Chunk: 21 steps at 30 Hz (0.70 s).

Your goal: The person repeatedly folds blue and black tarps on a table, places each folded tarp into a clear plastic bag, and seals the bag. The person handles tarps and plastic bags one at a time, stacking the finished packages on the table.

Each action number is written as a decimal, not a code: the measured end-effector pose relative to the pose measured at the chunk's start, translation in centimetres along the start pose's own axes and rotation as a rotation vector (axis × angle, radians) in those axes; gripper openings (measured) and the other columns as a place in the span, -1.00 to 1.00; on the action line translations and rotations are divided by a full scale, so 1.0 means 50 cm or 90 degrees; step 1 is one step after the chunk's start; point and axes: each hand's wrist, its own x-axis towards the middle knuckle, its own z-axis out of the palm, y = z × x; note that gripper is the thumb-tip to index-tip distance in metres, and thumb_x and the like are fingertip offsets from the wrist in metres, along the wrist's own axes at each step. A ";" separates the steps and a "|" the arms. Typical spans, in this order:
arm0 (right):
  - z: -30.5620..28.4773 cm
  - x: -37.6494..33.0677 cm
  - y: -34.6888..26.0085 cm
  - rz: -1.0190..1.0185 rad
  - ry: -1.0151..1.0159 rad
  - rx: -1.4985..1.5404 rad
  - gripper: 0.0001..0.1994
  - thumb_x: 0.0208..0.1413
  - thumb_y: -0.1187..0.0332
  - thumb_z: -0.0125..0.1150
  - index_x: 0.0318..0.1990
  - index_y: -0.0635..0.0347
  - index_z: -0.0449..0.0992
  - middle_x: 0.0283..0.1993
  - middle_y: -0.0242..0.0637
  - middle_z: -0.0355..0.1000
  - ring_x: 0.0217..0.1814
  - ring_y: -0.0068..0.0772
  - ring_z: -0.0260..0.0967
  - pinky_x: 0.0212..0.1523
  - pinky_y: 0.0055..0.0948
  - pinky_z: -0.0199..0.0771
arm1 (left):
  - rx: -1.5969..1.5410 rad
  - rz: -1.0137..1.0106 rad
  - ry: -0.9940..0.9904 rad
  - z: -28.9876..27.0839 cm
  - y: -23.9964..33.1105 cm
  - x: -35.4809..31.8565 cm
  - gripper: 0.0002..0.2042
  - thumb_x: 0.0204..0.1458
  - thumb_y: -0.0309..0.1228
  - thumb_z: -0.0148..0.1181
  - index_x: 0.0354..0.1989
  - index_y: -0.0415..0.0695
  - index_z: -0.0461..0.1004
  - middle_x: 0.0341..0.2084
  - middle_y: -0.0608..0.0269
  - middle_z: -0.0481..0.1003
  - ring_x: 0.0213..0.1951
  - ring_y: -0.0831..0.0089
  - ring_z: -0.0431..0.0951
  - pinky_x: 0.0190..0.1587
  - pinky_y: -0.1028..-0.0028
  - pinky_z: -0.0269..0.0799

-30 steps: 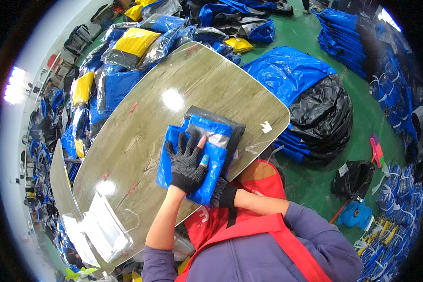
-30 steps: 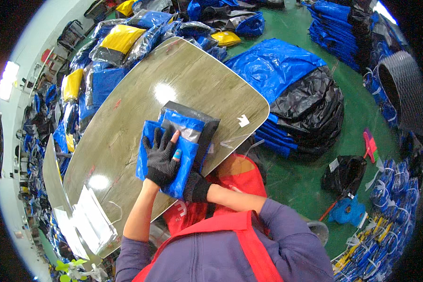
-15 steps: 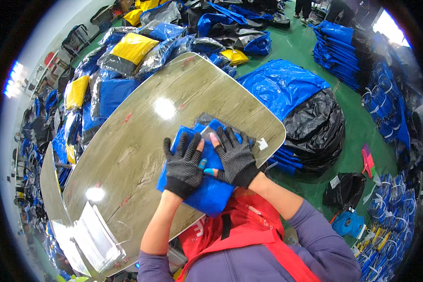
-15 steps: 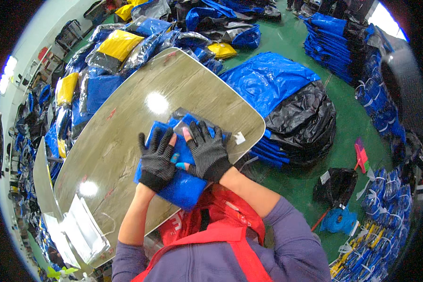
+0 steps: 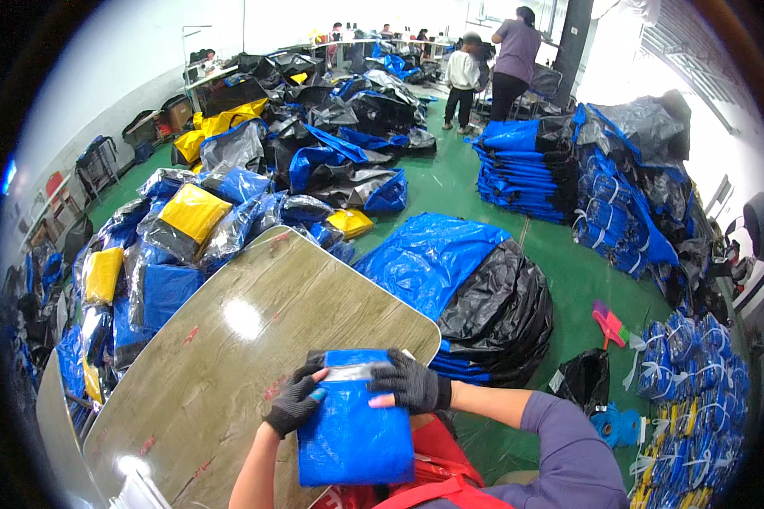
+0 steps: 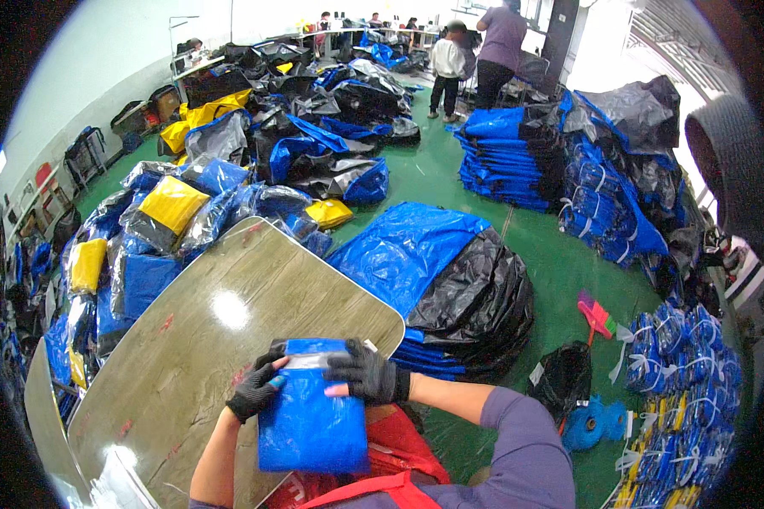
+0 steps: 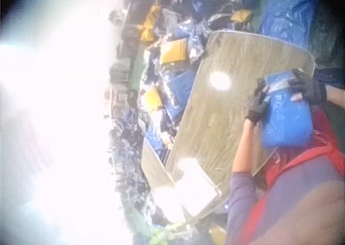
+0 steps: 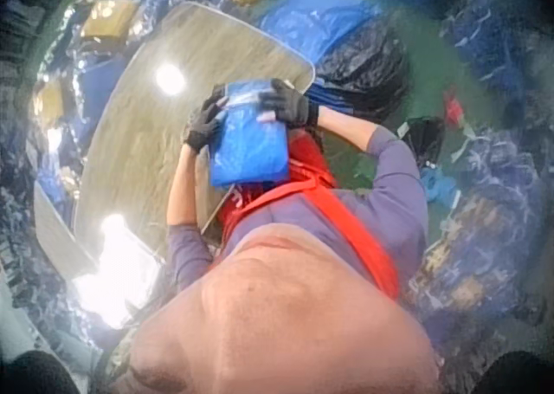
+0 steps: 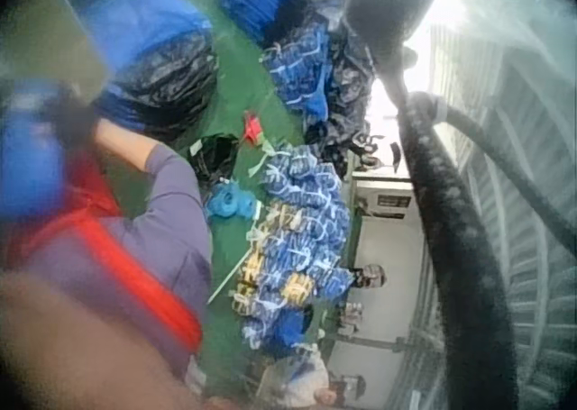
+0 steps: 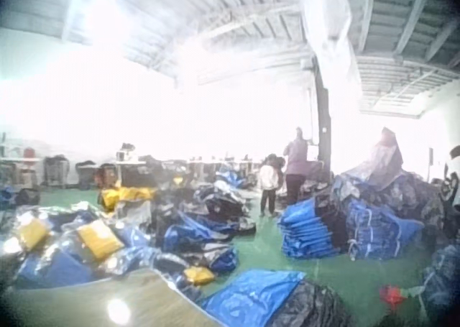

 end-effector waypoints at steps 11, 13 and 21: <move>0.105 0.163 -0.103 0.843 0.128 0.851 -0.29 -0.07 0.19 0.44 0.19 0.23 0.19 0.03 -0.10 0.38 0.02 -0.22 0.36 0.04 -0.21 0.43 | -0.500 -0.306 0.713 0.238 0.003 -0.237 -0.33 -0.03 -0.09 0.31 0.20 -0.22 0.27 -0.05 -0.01 0.49 -0.08 0.25 0.50 0.00 0.30 0.41; 0.125 0.184 -0.125 0.829 0.006 0.924 -0.21 -0.11 0.26 0.47 0.23 0.19 0.10 0.02 -0.06 0.35 -0.02 -0.21 0.38 -0.03 -0.21 0.50 | -0.368 -0.312 0.632 0.212 0.021 -0.319 -0.40 0.01 -0.03 0.25 0.08 -0.26 0.38 -0.12 0.00 0.53 -0.18 0.14 0.55 -0.08 0.26 0.45; 0.136 0.145 -0.088 0.904 -0.093 1.014 -0.25 0.03 0.29 0.32 0.35 0.14 0.05 0.21 0.02 0.26 0.09 -0.05 0.37 0.00 -0.14 0.50 | 0.670 -0.608 0.884 -0.134 -0.077 -0.974 -0.85 -0.05 -0.31 0.22 -0.38 -0.11 0.51 -0.42 0.12 0.52 -0.29 0.08 0.49 -0.19 0.20 0.41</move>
